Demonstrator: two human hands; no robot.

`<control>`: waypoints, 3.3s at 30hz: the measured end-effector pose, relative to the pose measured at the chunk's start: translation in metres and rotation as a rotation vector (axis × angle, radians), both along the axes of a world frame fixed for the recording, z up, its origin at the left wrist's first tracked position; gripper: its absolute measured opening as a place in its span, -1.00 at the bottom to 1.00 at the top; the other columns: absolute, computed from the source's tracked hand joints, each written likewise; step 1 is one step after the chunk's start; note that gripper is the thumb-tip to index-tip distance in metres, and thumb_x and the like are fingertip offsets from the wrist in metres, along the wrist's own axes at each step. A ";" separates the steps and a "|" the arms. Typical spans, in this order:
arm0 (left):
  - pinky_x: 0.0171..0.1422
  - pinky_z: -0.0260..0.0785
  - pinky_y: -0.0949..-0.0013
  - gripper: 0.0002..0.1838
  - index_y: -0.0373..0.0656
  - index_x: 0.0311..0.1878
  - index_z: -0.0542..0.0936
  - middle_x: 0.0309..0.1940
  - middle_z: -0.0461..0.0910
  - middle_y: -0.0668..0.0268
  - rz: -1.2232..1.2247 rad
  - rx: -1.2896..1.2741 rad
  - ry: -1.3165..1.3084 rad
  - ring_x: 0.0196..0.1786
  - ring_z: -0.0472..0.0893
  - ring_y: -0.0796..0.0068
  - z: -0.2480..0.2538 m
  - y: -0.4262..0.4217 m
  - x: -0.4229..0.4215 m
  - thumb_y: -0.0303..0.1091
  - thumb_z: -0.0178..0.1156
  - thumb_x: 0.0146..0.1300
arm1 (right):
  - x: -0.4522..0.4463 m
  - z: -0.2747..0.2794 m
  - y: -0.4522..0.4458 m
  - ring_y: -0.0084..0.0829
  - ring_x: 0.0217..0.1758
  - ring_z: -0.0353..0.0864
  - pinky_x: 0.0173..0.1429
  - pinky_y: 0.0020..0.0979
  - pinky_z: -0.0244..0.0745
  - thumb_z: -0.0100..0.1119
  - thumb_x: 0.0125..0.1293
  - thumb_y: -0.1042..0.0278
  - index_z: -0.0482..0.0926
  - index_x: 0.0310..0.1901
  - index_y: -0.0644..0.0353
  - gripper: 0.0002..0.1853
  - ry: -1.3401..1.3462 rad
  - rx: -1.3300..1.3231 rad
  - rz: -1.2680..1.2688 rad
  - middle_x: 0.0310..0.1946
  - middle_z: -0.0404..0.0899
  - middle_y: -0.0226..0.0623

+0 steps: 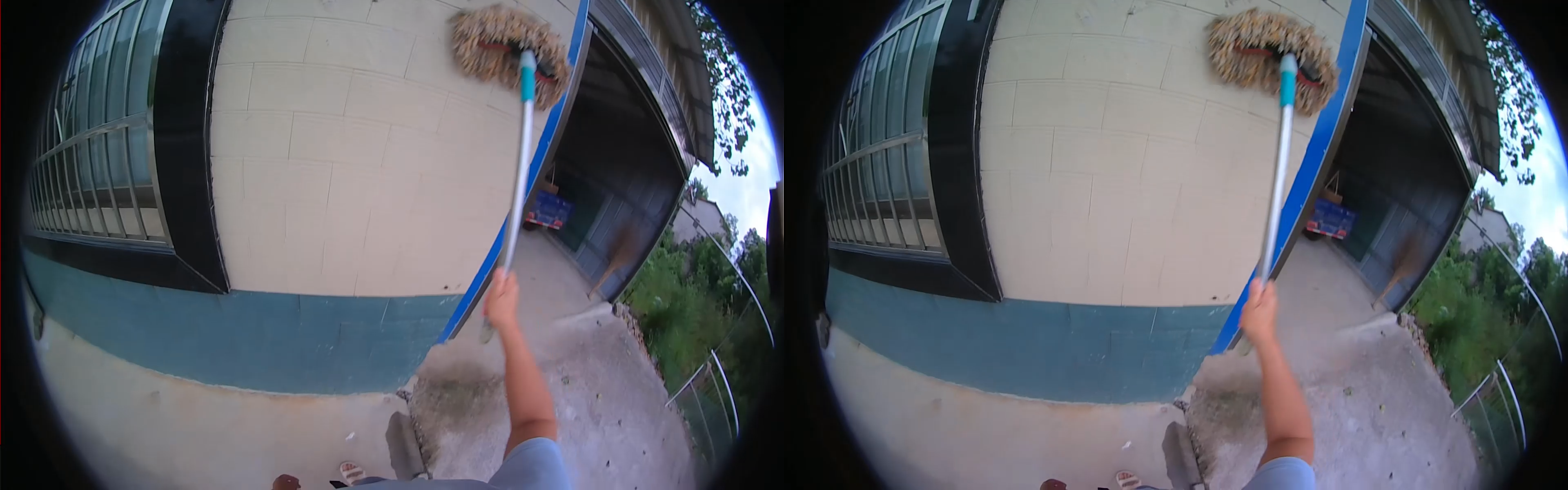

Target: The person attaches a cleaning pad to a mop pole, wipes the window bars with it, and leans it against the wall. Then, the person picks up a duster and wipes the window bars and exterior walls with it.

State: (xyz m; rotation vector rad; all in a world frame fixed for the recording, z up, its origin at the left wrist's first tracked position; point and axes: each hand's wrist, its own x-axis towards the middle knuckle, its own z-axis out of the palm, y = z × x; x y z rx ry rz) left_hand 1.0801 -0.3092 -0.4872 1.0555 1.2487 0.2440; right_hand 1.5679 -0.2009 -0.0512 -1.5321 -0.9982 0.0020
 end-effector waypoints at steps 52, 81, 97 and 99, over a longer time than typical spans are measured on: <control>-0.71 0.08 0.55 -0.86 -0.17 -0.44 0.41 -0.79 0.32 0.47 -0.123 0.284 -0.341 -0.81 0.26 0.70 0.254 0.076 0.151 -0.39 0.17 0.14 | -0.149 -0.076 0.021 -0.50 -0.78 0.39 -0.76 -0.49 0.34 -0.09 0.26 0.53 0.00 -0.05 0.19 -0.67 0.696 0.098 0.476 -0.57 0.34 -0.25; -0.56 0.28 0.18 -0.72 -0.25 -0.67 0.42 -0.78 0.40 0.07 0.244 0.629 0.712 -0.68 0.46 0.07 0.202 -0.090 -0.019 -0.29 0.26 -0.07 | -0.317 -0.218 -0.050 -0.28 -0.50 0.60 -0.46 -0.34 0.60 0.10 0.12 0.57 -0.03 -0.19 0.20 -0.56 1.074 -0.542 0.919 -0.38 0.35 -0.12; -0.58 0.36 0.26 -0.76 -0.09 -0.68 0.46 -0.80 0.45 0.24 0.024 1.192 0.699 -0.70 0.49 0.17 0.294 0.033 0.091 -0.23 0.30 -0.12 | -0.162 -0.154 -0.006 -0.11 -0.40 0.58 -0.23 -0.04 0.63 -0.09 0.17 0.58 -0.07 -0.02 0.15 -0.56 1.230 -0.188 0.627 -0.32 0.34 -0.02; -0.58 0.35 0.31 -0.75 -0.10 -0.67 0.48 -0.79 0.46 0.27 0.018 1.165 0.632 -0.71 0.49 0.20 0.306 0.030 0.084 -0.23 0.34 -0.14 | -0.167 -0.137 -0.009 -0.13 -0.40 0.59 -0.25 -0.12 0.63 -0.10 0.18 0.59 -0.08 -0.01 0.19 -0.56 1.214 -0.168 0.694 -0.30 0.34 -0.03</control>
